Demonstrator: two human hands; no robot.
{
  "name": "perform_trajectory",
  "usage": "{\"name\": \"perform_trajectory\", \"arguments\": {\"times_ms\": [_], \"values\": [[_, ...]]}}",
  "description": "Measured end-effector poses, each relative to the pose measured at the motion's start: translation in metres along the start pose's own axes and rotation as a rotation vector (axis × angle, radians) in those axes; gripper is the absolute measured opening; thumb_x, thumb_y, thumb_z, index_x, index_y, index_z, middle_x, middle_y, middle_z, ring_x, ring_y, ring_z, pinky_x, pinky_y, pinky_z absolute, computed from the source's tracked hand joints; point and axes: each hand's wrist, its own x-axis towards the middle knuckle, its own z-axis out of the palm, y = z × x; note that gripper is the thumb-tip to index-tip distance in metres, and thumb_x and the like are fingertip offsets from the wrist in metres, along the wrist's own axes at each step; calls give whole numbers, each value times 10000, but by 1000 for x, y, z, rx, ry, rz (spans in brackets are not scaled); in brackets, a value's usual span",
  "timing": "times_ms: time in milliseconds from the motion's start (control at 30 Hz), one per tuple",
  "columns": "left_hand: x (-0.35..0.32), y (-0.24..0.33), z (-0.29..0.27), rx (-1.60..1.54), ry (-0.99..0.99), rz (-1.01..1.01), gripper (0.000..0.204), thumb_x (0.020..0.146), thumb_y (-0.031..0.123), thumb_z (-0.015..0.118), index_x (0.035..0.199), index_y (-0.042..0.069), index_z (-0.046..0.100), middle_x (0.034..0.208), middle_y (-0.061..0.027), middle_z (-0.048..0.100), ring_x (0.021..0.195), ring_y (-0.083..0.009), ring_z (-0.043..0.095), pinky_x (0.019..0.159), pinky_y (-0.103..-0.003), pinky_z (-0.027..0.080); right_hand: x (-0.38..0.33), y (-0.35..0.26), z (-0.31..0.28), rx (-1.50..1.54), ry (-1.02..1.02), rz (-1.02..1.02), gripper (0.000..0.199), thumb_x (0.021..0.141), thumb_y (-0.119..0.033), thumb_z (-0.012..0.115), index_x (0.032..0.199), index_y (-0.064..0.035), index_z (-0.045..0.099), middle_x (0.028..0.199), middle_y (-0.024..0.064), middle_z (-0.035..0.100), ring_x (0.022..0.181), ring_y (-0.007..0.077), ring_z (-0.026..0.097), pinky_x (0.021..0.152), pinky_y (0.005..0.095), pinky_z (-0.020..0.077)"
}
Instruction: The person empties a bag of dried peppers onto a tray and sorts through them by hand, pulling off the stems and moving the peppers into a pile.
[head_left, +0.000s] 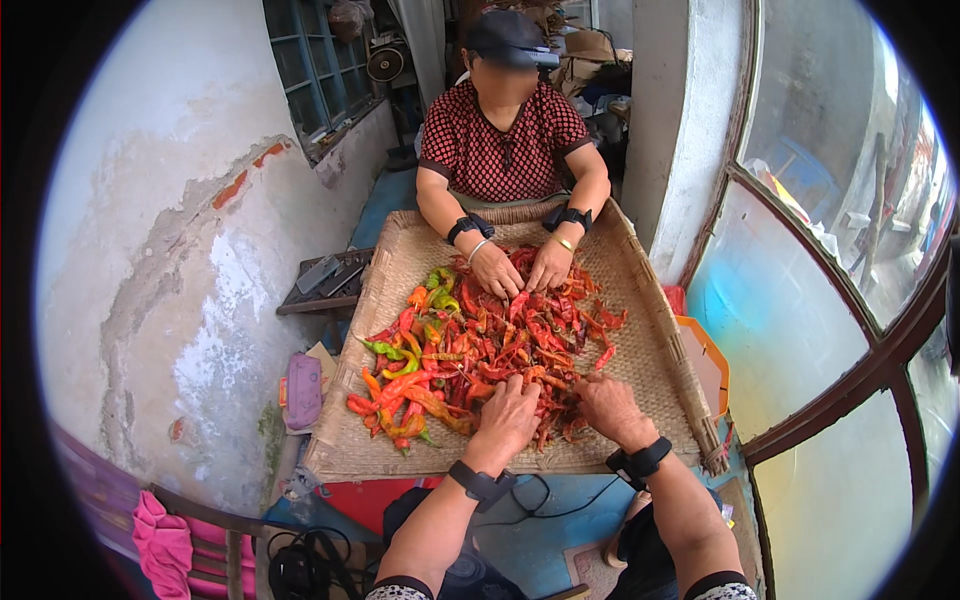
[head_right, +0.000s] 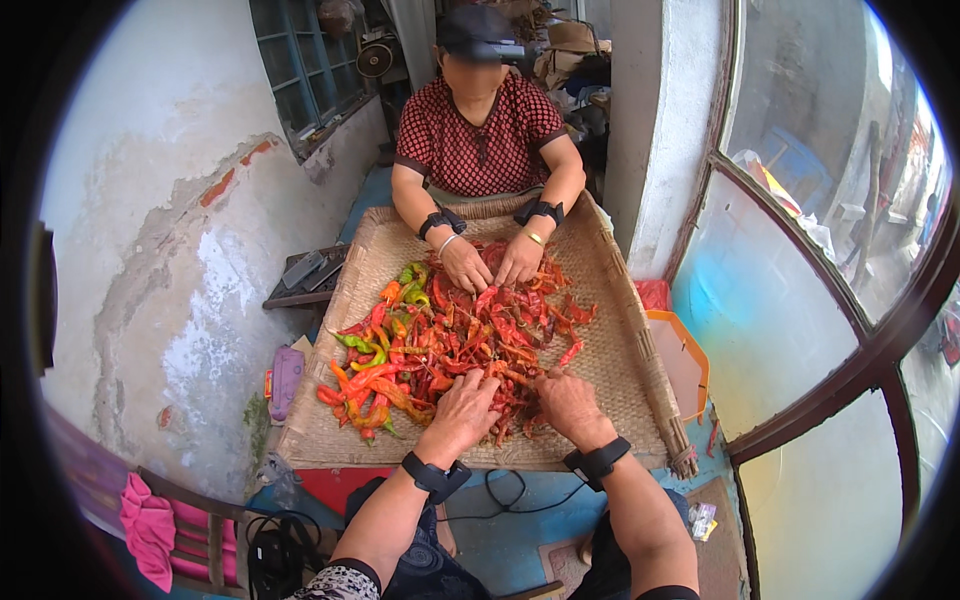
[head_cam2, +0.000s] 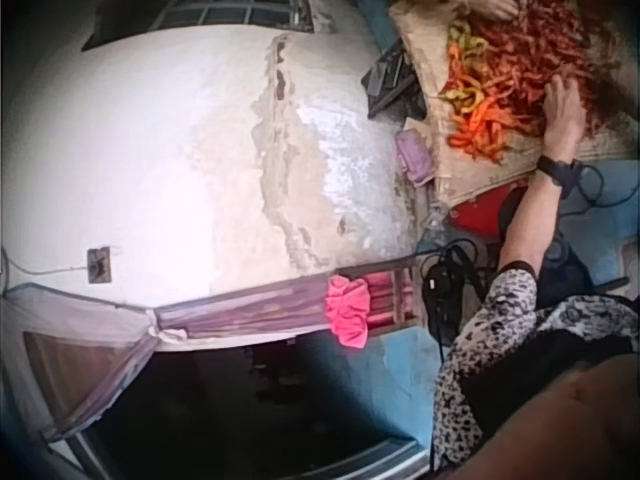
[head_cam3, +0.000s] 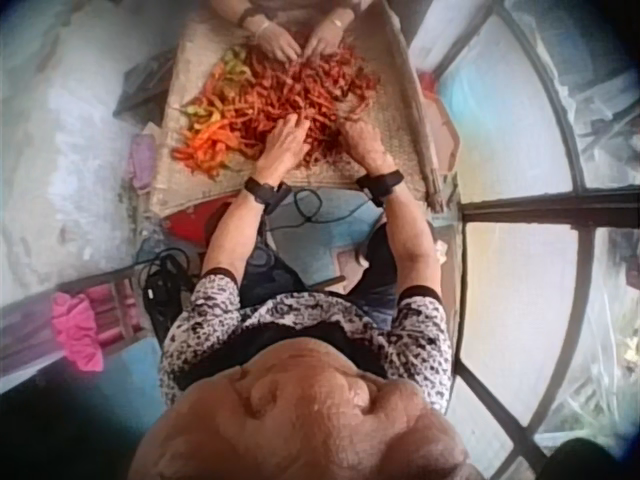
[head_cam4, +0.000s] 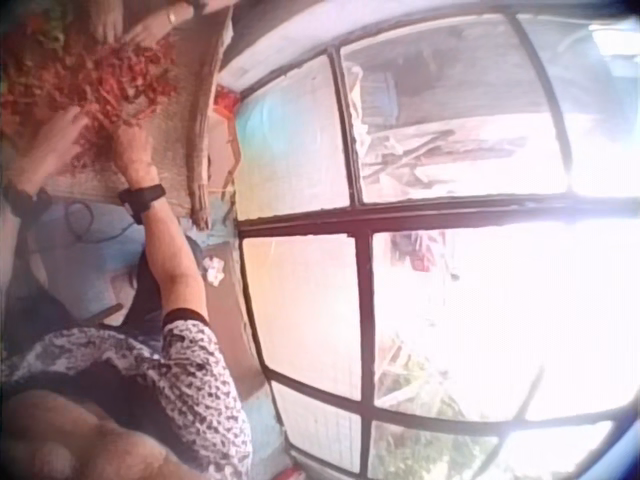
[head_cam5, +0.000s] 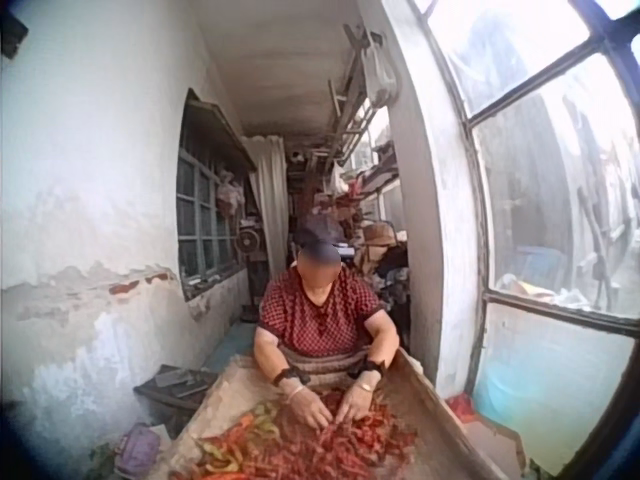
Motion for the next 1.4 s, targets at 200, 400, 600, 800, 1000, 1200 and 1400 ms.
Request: {"name": "perform_trajectory", "arguments": {"times_ms": [200,400,600,800,1000,1200,1400], "values": [[2,-11,-6,-183,136,-35,210,810,56,610,1009,26,551,976,-174,547,892,-362,580,772,-458,491,-6,7,-16,151,292,10,159,777,-137,657,922,-73,655,916,115,604,895,315,622,718,418,529],[11,-10,-17,-406,482,22,134,802,-16,601,917,19,542,886,-151,601,762,-294,628,666,-391,506,-4,29,-34,590,429,153,178,863,-157,621,874,20,628,712,246,594,715,412,619,616,431,488],[20,-17,-26,-760,521,-109,251,819,67,633,1042,6,536,991,-141,624,934,-254,618,847,-373,492,-17,77,-64,415,638,532,180,874,-148,589,953,1,653,886,229,647,837,378,627,702,420,485],[19,-21,-19,-941,495,-112,307,833,93,641,1107,17,528,1067,-107,600,984,-197,584,881,-344,477,-27,78,-52,-350,796,461,298,836,-135,643,1098,5,617,926,161,677,860,353,636,782,428,498],[18,-17,-6,-1074,338,-121,325,848,102,628,1141,10,522,1092,-113,596,959,-173,590,834,-313,494,1,-15,-15,937,173,76,390,866,-147,656,1202,29,570,897,103,657,787,148,625,694,304,516],[17,-2,-9,-1199,223,-147,288,916,139,568,1170,22,502,1022,-52,592,849,-96,574,690,-245,503,19,-31,-1,1092,149,137,323,916,-161,594,1164,44,572,751,66,628,683,138,581,621,292,493],[13,-6,-18,-1193,240,-174,265,949,194,524,1156,30,512,950,-30,575,793,-86,561,656,-234,493,16,-29,-11,1239,138,181,263,978,-200,502,1083,28,581,714,38,605,607,88,538,545,236,447]]}}
